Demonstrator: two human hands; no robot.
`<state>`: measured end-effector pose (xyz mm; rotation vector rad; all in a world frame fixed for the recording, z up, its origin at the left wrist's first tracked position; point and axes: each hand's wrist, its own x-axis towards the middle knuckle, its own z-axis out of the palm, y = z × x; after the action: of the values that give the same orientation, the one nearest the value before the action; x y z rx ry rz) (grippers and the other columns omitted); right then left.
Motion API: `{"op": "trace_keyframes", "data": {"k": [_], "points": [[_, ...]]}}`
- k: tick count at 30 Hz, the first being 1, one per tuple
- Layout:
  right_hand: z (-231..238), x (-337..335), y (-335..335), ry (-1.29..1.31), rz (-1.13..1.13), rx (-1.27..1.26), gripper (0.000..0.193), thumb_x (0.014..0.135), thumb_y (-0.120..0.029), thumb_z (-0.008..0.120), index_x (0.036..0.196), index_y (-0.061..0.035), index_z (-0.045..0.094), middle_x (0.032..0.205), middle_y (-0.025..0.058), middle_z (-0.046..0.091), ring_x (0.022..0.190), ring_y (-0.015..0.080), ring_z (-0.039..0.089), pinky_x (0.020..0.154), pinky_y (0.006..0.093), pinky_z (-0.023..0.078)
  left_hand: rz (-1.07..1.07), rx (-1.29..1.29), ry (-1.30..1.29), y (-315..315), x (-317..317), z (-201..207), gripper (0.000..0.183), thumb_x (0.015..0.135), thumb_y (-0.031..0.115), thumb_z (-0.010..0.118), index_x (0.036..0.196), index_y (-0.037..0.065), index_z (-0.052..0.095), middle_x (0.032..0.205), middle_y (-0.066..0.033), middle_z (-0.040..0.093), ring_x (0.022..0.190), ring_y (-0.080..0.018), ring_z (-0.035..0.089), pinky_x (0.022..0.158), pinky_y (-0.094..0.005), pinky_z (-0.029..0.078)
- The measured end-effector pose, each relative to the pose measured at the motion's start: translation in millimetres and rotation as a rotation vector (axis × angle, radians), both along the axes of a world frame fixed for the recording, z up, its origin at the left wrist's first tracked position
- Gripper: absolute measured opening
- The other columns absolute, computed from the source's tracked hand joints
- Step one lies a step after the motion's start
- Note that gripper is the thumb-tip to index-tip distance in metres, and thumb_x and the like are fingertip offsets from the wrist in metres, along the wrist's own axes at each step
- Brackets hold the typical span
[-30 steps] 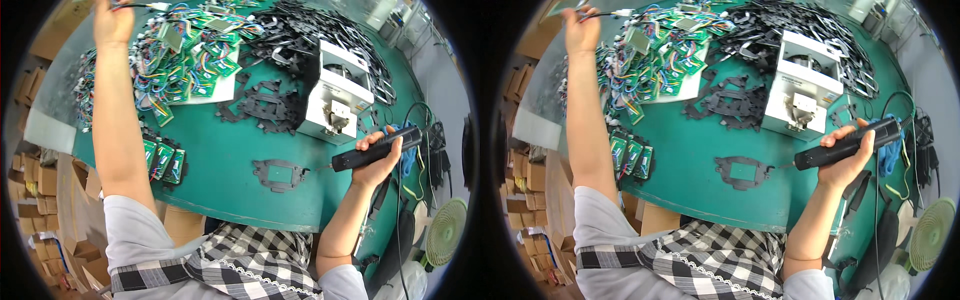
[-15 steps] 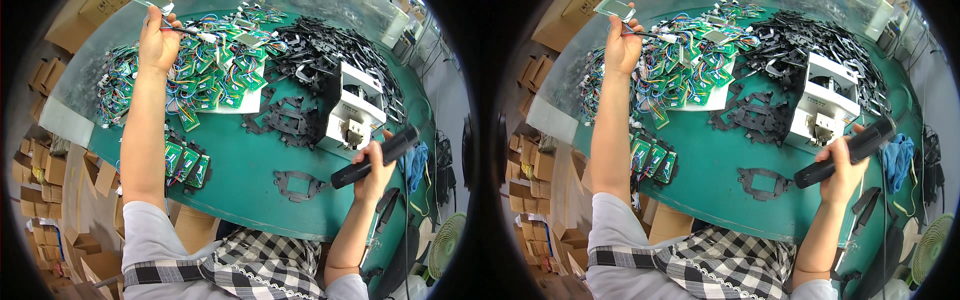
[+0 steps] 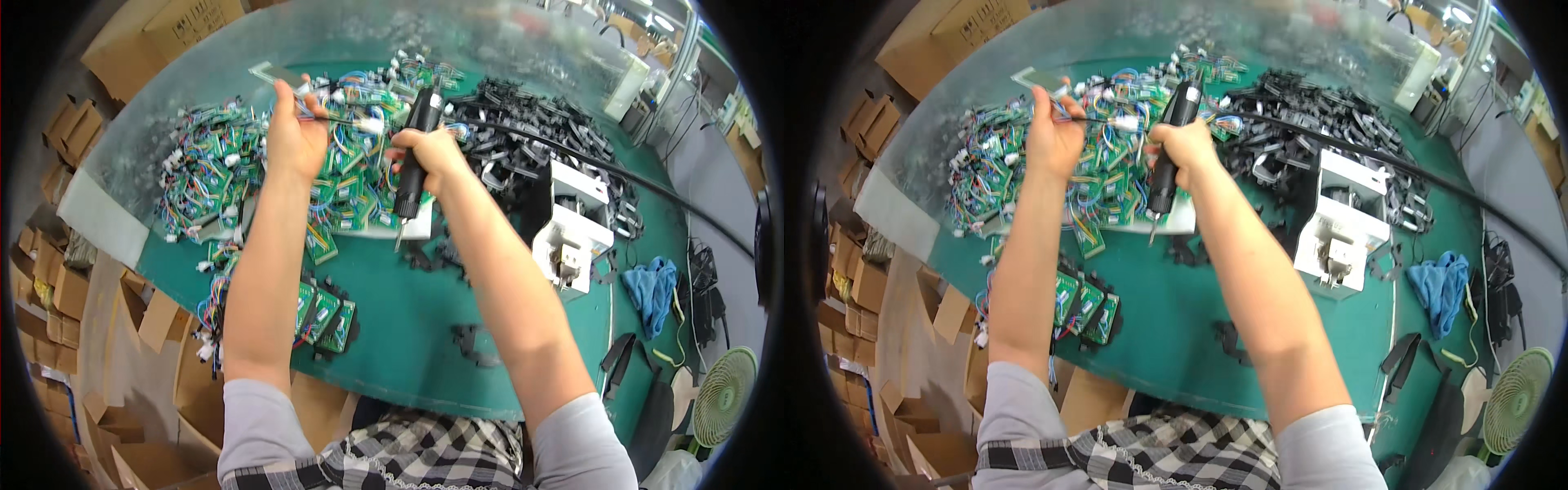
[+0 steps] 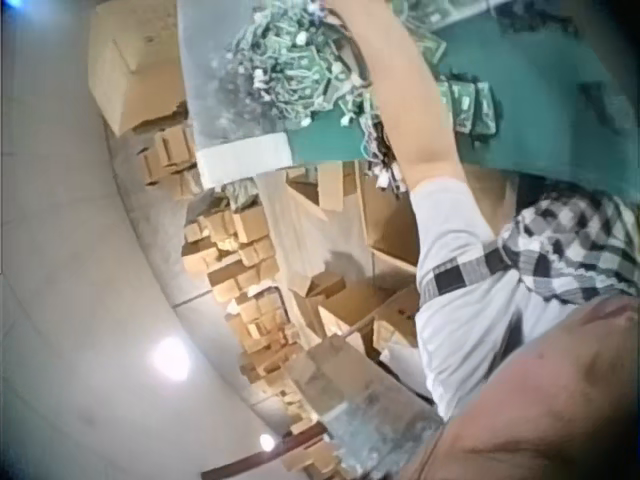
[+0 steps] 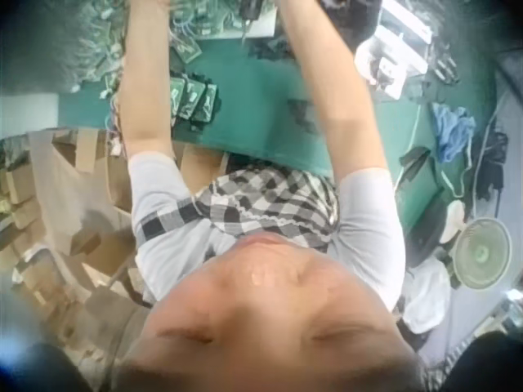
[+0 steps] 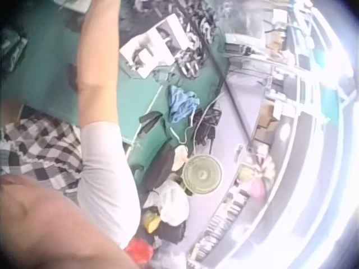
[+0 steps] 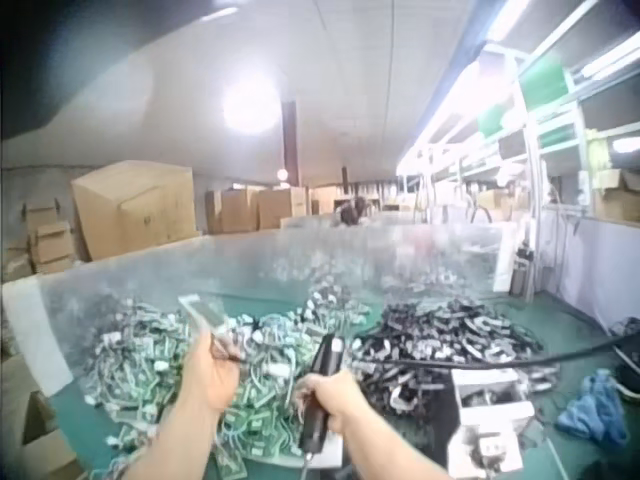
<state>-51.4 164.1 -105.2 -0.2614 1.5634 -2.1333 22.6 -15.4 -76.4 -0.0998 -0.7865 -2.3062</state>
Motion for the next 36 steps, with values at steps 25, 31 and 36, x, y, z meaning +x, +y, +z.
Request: {"op": "trace_keyframes", "data": {"k": [25, 31, 36], "points": [[54.8, 75.2, 192.5, 0.576, -0.45, -0.088, 0.051, 0.079, -0.006, 0.073, 0.118, 0.0008, 0.042, 0.078, 0.0094, 0.059, 0.053, 0.0168, 0.059, 0.053, 0.0309, 0.052, 0.531, -1.554, -0.345, 160.5, 101.8, -31.1, 0.043, 0.067, 0.023, 0.084, 0.103, 0.007, 0.065, 0.091, -0.0045, 0.065, 0.073, -0.017, 0.057, 0.064, -0.0308, 0.048], [22.8, 89.0, 259.4, 0.852, -0.71, -0.115, 0.054, 0.081, -0.009, 0.075, 0.12, 0.0026, 0.039, 0.077, 0.0076, 0.06, 0.056, 0.0125, 0.059, 0.053, 0.026, 0.05, 0.23, -1.984, -0.2, 222.5, 153.1, -114.5, 0.04, 0.062, 0.032, 0.081, 0.093, 0.011, 0.068, 0.099, 0.0003, 0.066, 0.092, -0.0204, 0.058, 0.082, -0.0358, 0.043], [6.7, 74.8, 261.1, 1.017, -0.759, -0.118, 0.045, 0.087, -0.014, 0.067, 0.117, 0.0038, 0.039, 0.071, 0.0107, 0.058, 0.051, 0.0161, 0.056, 0.051, 0.0292, 0.049, 0.157, -1.963, -0.186, 227.0, 141.7, -134.1, 0.041, 0.064, 0.032, 0.08, 0.097, 0.011, 0.068, 0.104, -0.0007, 0.065, 0.098, -0.021, 0.058, 0.088, -0.038, 0.041]]}}
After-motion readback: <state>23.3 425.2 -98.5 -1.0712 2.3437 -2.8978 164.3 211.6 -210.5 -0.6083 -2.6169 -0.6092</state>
